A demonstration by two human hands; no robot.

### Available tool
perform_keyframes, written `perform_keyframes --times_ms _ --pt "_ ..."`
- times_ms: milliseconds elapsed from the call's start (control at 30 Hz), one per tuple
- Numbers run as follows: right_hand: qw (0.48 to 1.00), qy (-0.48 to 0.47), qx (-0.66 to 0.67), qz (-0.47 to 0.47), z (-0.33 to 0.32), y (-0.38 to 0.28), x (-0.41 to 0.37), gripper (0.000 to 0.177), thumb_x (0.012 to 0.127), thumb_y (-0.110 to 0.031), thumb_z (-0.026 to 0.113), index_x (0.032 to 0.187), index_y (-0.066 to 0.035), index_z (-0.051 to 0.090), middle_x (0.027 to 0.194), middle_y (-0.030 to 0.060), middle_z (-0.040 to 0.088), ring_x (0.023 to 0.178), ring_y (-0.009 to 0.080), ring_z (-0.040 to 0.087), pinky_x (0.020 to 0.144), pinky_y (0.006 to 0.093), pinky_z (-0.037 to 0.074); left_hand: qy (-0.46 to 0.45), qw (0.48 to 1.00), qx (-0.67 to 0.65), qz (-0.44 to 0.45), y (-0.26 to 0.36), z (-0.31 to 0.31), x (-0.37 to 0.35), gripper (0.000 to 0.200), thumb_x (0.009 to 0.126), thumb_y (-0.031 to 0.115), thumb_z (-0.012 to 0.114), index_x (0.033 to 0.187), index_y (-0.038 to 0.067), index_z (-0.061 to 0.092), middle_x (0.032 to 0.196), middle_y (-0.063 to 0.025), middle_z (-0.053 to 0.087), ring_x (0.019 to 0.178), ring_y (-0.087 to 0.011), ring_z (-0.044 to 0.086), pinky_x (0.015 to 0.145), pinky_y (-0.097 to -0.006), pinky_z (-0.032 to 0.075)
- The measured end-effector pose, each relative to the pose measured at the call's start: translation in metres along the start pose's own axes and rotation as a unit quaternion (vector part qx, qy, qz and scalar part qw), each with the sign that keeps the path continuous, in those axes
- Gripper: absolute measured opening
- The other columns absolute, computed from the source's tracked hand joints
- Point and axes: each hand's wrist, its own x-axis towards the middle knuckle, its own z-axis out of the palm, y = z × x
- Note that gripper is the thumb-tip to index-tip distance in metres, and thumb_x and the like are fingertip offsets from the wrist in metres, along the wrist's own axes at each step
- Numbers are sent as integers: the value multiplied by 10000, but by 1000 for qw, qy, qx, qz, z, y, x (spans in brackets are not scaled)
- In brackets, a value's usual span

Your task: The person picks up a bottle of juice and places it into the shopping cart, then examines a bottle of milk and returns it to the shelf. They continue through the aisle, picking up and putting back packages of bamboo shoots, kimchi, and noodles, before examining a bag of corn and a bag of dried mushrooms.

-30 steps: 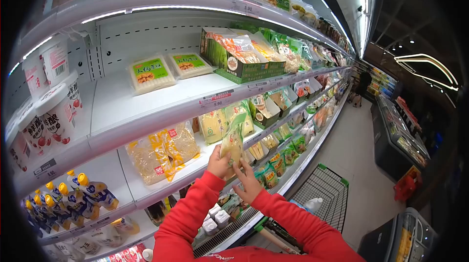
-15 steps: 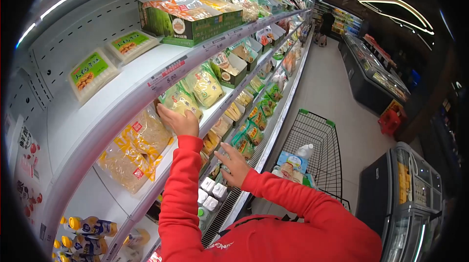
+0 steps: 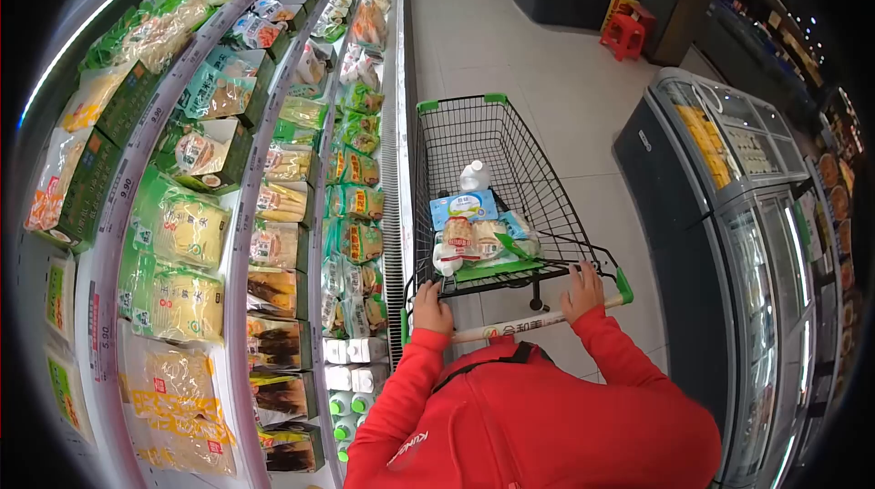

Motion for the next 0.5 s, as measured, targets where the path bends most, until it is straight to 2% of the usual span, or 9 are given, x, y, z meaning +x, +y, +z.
perform_keyframes --times_ms 67,167,200,300,333,433,500 --pt "1000 -4 16 26 4 28 9 494 744 -141 594 1206 15 513 1297 201 446 1249 371 375 1026 458 319 -24 990 139 28 14 25 0 489 705 126 610 1173 8 525 1300 -250 446 1205 -451 403 1024 -522 309" --pt "999 -17 11 33 14 60 15 469 738 -130 588 1184 6 535 1262 171 495 1237 352 398 1020 448 330 -102 982 150 49 26 39 16 515 699 166 631 1193 67 527 1312 -210 448 1216 -411 405 1031 -519 294" --pt "999 -20 24 41 17 65 18 480 737 -168 606 1189 -20 546 1259 168 503 1248 351 388 1031 452 315 -145 981 101 75 15 49 23 437 696 175 642 1125 120 582 1209 -141 552 1142 -347 487 976 -478 365" --pt "990 -124 3 67 16 67 34 508 737 -222 626 1206 -46 544 1270 161 499 1256 345 381 1056 455 280 -244 964 104 -16 18 55 39 331 702 166 639 1031 137 627 1043 -68 638 1025 -292 559 892 -446 426" --pt "989 -128 -12 72 22 72 39 510 739 -272 640 1200 -76 549 1254 143 509 1247 325 391 1072 497 232 -196 976 97 13 27 54 43 275 679 101 629 952 91 667 946 -104 649 928 -305 579 835 -393 469" --pt "980 -189 -10 67 18 79 70 489 737 -271 655 1179 -88 557 1231 108 521 1215 283 425 1068 556 198 -215 974 59 -28 31 61 60 291 670 103 647 960 95 665 957 -105 644 942 -312 576 848 -397 465" --pt "976 -211 -26 48 40 96 92 492 729 -270 670 1186 -124 558 1204 76 544 1188 255 455 1051 586 194 -199 979 27 -35 33 66 73 310 658 108 676 968 100 667 927 -106 637 919 -309 589 836 -385 474"
